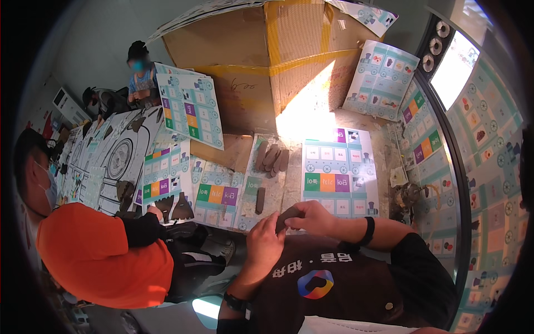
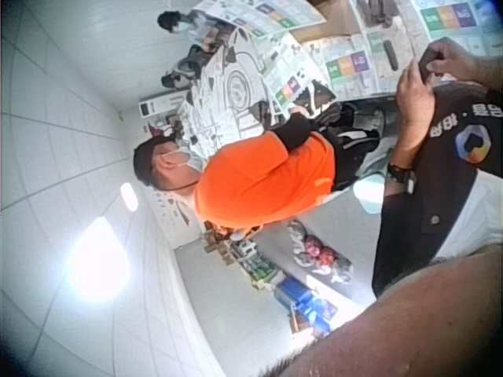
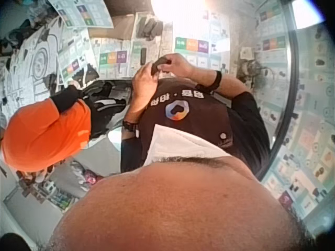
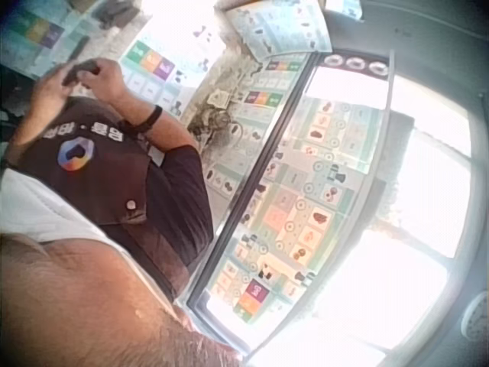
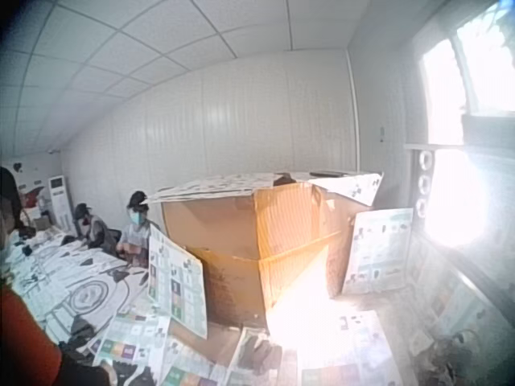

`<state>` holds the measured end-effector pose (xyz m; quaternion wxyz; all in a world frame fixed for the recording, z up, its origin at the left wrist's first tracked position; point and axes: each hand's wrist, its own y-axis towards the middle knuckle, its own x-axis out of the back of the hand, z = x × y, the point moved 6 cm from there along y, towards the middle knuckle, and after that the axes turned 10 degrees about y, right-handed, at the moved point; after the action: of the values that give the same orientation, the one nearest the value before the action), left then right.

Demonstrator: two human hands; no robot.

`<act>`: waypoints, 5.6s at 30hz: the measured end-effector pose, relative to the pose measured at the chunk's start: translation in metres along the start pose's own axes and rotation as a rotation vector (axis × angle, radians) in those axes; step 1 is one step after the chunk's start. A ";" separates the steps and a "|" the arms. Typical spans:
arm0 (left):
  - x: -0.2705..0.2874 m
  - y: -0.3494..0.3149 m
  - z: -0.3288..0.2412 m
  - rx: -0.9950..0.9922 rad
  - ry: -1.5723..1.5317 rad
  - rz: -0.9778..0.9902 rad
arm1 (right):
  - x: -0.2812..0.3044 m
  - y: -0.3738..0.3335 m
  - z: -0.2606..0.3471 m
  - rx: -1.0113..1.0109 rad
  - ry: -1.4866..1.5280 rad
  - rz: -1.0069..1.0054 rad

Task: Using a pneumatic tool to assemble or glue printed educational materials at a production workstation.

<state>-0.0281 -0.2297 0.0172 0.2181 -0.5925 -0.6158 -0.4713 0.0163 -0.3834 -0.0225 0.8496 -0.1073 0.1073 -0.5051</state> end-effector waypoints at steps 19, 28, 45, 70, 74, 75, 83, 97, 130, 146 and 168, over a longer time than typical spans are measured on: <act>-0.005 -0.001 0.002 -0.004 0.043 -0.003 | 0.001 0.000 -0.003 0.043 -0.025 -0.062; -0.007 -0.002 0.004 -0.013 0.028 0.063 | -0.003 0.001 0.002 0.029 -0.054 0.003; -0.009 -0.002 0.005 -0.007 0.027 0.099 | -0.004 0.004 -0.005 0.031 0.037 0.021; -0.010 -0.001 0.009 0.011 -0.008 0.099 | -0.005 0.006 -0.007 0.022 0.036 0.025; -0.012 0.000 0.008 0.009 0.009 0.118 | -0.005 0.006 -0.006 0.027 0.020 0.005; -0.012 0.000 0.008 0.009 0.009 0.118 | -0.006 0.004 -0.002 0.031 -0.004 -0.017; -0.014 -0.001 0.009 0.017 0.013 0.151 | -0.004 0.003 -0.006 0.043 -0.070 -0.080; -0.015 -0.001 0.013 0.052 -0.059 0.188 | -0.007 0.003 -0.004 0.033 -0.025 -0.057; -0.009 0.009 0.029 0.132 -0.261 0.222 | 0.001 0.017 -0.006 0.023 -0.058 -0.041; -0.139 0.006 0.000 0.536 -1.015 0.729 | 0.094 -0.037 -0.067 0.043 0.035 -0.234; -0.371 -0.015 0.029 1.085 -0.495 0.685 | 0.273 -0.288 -0.239 -0.236 -0.902 -0.958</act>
<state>0.0418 -0.3976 -0.3078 0.4735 -0.6510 -0.5743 0.1488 -0.1664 -0.7764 -0.1869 0.4755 -0.4360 -0.2633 -0.7173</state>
